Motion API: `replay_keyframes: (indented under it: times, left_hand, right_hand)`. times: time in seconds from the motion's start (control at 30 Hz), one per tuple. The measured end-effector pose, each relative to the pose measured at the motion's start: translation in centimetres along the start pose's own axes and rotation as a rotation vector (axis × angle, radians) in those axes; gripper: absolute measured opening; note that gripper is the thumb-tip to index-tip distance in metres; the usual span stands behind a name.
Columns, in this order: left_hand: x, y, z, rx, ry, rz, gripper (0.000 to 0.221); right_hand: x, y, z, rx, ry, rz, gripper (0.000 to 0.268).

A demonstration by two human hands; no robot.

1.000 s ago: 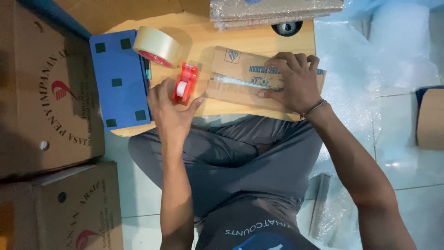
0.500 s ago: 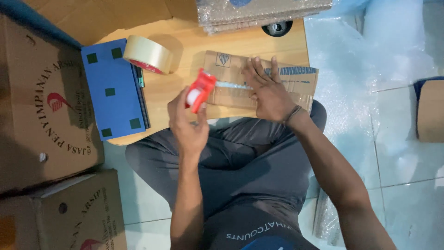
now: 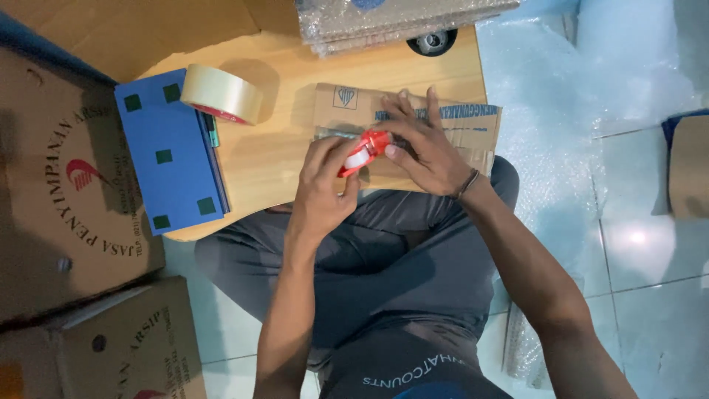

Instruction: Wrapping blue rectangular objects in bubble wrap, securing them with tape, and placing them into a cardboard box.

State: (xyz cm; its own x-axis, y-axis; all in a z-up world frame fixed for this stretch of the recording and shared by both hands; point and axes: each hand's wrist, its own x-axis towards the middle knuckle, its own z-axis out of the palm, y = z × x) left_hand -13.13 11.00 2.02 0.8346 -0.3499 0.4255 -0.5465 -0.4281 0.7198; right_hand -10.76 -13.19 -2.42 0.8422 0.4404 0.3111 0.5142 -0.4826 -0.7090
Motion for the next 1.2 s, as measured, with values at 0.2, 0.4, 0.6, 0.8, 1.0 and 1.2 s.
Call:
replay_keyframes:
  times: [0.2,0.4,0.6,0.8,1.0,1.2]
  left_hand:
    - [1.5,0.4,-0.2,0.203,-0.121,0.217,0.051]
    - [1.7,0.3,-0.7,0.293,-0.141,0.309,0.053]
    - [2.1,0.1,-0.9,0.263,-0.126,0.292,0.053]
    - [2.0,-0.3,-1.0,0.266,-0.131,0.281,0.057]
    - [1.8,-1.3,-1.7,0.21,-0.14,0.2,0.06]
    - [1.5,-0.2,-4.8,0.145,-0.154,0.123,0.056]
  right_hand:
    - [0.0,-0.3,-0.1,0.076,0.021,0.011,0.024]
    - [0.1,-0.9,-0.6,0.094,0.017,0.003,0.015]
    - [0.1,-0.5,-0.5,0.118,0.016,-0.037,0.013]
    - [0.1,-0.4,-0.5,0.137,0.026,-0.058,0.014]
    - [0.0,-0.3,-0.3,0.041,0.015,-0.029,0.015]
    - [0.1,-0.3,0.1,-0.08,0.004,0.002,0.022]
